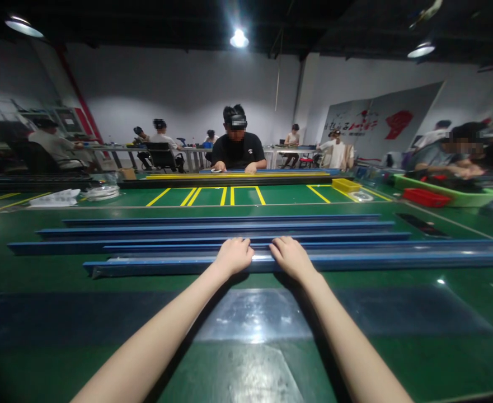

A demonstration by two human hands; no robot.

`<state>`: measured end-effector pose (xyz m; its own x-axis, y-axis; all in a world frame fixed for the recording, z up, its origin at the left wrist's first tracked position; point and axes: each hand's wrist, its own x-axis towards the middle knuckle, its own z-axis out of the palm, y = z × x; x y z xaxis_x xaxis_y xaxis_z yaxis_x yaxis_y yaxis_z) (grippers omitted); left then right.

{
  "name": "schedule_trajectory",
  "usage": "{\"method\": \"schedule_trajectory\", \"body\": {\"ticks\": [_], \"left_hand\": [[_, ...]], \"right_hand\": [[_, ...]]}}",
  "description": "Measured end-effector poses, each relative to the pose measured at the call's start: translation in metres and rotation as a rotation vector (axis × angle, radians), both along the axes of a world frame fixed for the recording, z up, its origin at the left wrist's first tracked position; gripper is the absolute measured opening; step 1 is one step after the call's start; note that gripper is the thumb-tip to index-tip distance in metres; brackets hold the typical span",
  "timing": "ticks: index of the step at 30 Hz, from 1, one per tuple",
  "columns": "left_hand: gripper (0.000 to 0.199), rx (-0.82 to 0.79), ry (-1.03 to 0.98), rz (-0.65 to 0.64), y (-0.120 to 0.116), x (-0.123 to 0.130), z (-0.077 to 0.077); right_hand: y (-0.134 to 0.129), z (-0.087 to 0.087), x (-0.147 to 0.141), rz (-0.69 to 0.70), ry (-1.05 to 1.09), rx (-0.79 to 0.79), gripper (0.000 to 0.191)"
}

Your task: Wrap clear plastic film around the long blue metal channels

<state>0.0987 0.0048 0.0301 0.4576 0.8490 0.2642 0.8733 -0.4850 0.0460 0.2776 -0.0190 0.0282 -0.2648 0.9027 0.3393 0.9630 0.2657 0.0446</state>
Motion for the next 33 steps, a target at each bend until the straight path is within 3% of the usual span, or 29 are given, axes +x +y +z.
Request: {"method": "schedule_trajectory", "body": {"ticks": [7,12,16,20,24,30,33], "left_hand": [[0.03,0.021,0.038,0.027,-0.003,-0.044,0.006],[0.031,0.016,0.059,0.089,-0.005,-0.1,0.008],[0.034,-0.009,0.082,0.149,-0.004,-0.152,0.009],[0.042,0.014,0.094,0.212,-0.004,-0.192,0.012],[0.043,0.058,0.076,0.233,-0.003,-0.215,0.01],[0.043,0.298,0.099,0.199,-0.001,-0.227,0.005],[0.043,0.304,0.101,0.218,0.001,-0.227,0.006]], "right_hand": [[-0.014,-0.001,0.029,-0.065,0.008,0.061,0.041],[-0.019,0.003,0.062,-0.11,-0.048,0.081,0.044],[-0.023,0.001,0.081,-0.049,-0.069,0.087,0.042],[-0.02,0.0,0.068,0.015,-0.131,0.073,0.041],[-0.014,0.001,0.041,0.018,-0.189,0.077,0.038],[-0.01,0.004,0.022,0.043,-0.153,0.105,0.035],[-0.005,0.005,0.021,0.092,-0.1,0.119,0.032]]}}
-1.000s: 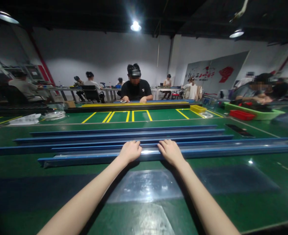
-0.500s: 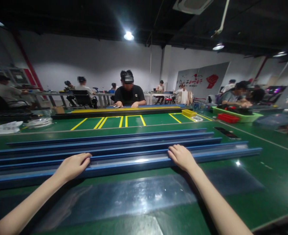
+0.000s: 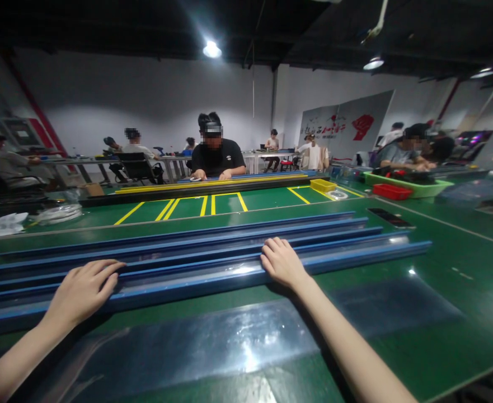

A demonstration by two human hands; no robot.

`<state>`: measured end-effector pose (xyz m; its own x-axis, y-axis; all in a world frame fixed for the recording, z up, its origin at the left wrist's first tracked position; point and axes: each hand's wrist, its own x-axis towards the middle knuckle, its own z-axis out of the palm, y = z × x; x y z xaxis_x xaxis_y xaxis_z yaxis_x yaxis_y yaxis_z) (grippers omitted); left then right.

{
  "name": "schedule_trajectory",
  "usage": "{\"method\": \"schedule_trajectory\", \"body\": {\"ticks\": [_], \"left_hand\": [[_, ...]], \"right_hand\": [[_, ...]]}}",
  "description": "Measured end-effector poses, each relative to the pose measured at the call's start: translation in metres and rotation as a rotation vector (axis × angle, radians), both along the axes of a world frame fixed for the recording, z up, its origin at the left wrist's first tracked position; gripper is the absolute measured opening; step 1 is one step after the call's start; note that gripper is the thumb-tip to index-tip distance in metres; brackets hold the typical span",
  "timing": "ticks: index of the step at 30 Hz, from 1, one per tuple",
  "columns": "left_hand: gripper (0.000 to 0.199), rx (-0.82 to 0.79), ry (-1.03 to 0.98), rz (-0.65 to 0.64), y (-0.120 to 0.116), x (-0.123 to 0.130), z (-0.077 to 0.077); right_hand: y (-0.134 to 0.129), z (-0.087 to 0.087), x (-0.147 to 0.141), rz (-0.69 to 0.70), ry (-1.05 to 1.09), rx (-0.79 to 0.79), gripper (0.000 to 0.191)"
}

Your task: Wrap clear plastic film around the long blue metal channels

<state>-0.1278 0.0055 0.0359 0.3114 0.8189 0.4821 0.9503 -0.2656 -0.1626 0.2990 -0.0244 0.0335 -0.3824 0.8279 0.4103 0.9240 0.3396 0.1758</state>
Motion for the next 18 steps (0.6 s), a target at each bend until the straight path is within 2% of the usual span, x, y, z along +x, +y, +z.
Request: {"method": "schedule_trajectory", "body": {"ticks": [6,18], "left_hand": [[0.042,-0.048,-0.075,0.01,0.011,0.0,0.0],[0.044,-0.063,-0.065,0.013,0.032,-0.004,-0.003]], "right_hand": [[0.02,-0.007,0.005,0.007,0.16,-0.033,0.03],[0.038,-0.012,0.004,-0.048,0.183,-0.041,0.023]]}}
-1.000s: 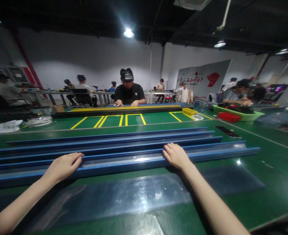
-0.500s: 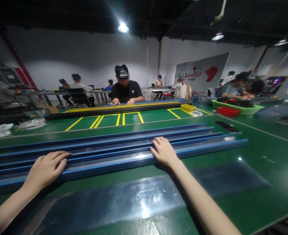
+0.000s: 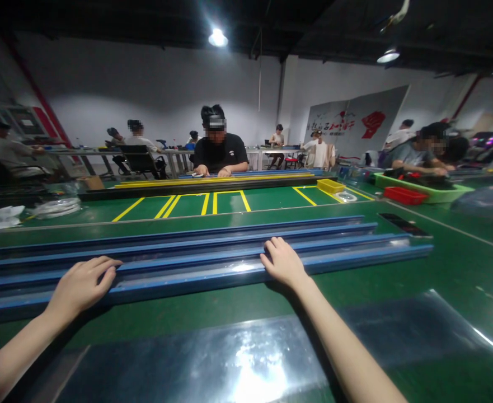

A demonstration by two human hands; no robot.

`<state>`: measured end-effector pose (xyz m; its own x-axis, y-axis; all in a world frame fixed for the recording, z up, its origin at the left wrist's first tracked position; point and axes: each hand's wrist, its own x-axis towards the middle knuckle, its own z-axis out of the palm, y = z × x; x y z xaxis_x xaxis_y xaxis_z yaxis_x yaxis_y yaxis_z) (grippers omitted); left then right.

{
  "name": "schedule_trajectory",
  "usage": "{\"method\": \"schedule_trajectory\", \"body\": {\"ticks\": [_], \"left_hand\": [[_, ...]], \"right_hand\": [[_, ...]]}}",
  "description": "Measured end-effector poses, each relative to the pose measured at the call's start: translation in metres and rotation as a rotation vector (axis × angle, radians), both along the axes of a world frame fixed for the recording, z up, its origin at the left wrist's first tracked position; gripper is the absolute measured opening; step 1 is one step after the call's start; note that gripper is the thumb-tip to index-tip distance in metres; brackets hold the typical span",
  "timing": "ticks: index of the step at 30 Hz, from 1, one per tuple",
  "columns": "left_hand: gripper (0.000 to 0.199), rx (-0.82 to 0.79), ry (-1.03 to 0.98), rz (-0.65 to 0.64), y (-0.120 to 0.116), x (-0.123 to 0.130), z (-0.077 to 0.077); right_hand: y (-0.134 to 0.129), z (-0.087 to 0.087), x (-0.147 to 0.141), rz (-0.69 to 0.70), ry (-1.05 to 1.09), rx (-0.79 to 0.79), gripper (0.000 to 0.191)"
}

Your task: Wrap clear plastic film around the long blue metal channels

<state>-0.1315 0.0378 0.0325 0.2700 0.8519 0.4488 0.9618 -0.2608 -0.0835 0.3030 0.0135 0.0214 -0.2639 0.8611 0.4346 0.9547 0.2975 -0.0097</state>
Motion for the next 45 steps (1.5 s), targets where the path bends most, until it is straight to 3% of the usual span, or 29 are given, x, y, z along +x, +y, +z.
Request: {"method": "schedule_trajectory", "body": {"ticks": [26,33,38,41,45], "left_hand": [[0.04,0.048,0.03,0.059,0.06,-0.023,-0.013],[0.036,-0.023,0.062,0.046,0.06,-0.022,-0.008],[0.035,-0.063,0.031,0.08,0.061,0.011,0.013],[0.034,-0.098,-0.017,0.003,0.073,0.05,0.023],[0.036,-0.178,-0.004,-0.104,0.1,0.104,0.021]], "right_hand": [[0.054,-0.005,-0.021,-0.02,0.009,0.038,0.02],[0.061,-0.001,-0.014,0.016,0.102,-0.078,0.024],[0.081,0.011,-0.014,0.017,0.099,-0.103,0.031],[0.098,0.017,-0.023,0.028,0.085,-0.088,0.028],[0.118,0.015,-0.039,0.071,0.053,-0.117,0.032]]}}
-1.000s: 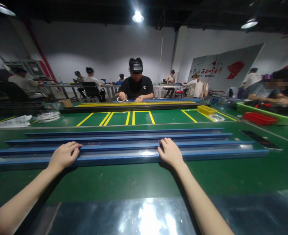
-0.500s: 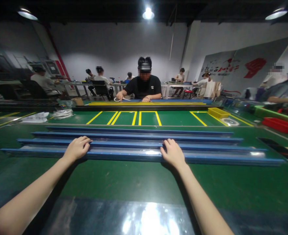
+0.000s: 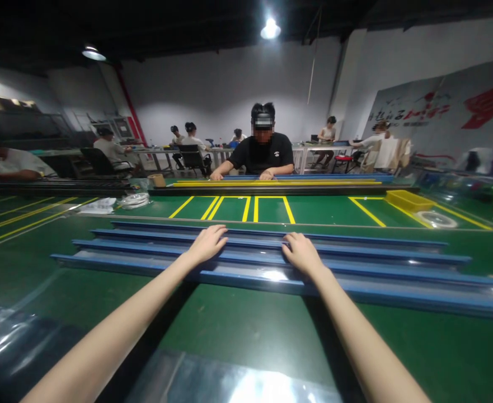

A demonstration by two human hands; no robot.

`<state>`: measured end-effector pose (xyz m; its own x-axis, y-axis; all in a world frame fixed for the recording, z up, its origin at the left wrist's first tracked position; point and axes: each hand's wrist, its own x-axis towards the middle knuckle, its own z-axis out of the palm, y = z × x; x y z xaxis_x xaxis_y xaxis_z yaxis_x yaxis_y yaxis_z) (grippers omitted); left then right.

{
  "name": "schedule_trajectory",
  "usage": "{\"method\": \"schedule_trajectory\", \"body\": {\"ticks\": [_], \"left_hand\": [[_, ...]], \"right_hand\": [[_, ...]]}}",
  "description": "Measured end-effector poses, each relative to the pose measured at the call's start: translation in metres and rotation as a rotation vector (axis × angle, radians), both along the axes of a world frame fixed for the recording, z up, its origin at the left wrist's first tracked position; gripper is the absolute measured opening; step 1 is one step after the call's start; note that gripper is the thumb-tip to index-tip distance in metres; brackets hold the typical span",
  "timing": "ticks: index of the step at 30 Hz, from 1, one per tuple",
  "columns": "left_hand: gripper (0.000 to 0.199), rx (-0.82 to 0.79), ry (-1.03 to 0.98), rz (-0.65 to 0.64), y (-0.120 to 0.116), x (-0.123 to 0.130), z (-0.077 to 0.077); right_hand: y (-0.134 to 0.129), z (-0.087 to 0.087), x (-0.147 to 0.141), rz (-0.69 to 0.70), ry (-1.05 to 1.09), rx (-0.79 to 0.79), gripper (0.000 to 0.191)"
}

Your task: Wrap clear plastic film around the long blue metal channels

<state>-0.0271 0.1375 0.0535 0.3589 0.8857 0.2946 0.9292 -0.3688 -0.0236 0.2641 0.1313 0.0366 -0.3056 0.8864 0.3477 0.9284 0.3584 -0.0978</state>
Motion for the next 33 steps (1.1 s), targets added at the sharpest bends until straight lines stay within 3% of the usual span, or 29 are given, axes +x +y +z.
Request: {"method": "schedule_trajectory", "body": {"ticks": [4,7,15,23,29,33], "left_hand": [[0.048,-0.108,-0.012,-0.063,0.025,0.039,-0.008],[0.055,-0.186,-0.034,-0.082,0.036,0.054,-0.015],[0.068,-0.283,-0.075,-0.092,0.042,0.055,-0.029],[0.071,-0.326,-0.031,-0.056,0.059,0.057,-0.011],[0.071,-0.426,0.027,-0.03,0.078,0.058,0.006],[0.073,-0.449,0.066,-0.036,0.085,0.058,0.008]], "right_hand": [[0.017,-0.008,-0.009,-0.011,-0.037,-0.041,0.045],[0.027,-0.012,-0.011,-0.048,-0.06,-0.082,0.049],[0.033,-0.018,-0.012,-0.088,-0.098,-0.134,0.055],[0.054,-0.001,-0.017,-0.078,-0.133,-0.189,0.062],[0.08,0.006,-0.014,-0.099,-0.162,-0.33,0.079],[0.089,0.009,-0.011,-0.09,-0.188,-0.413,0.084]]}}
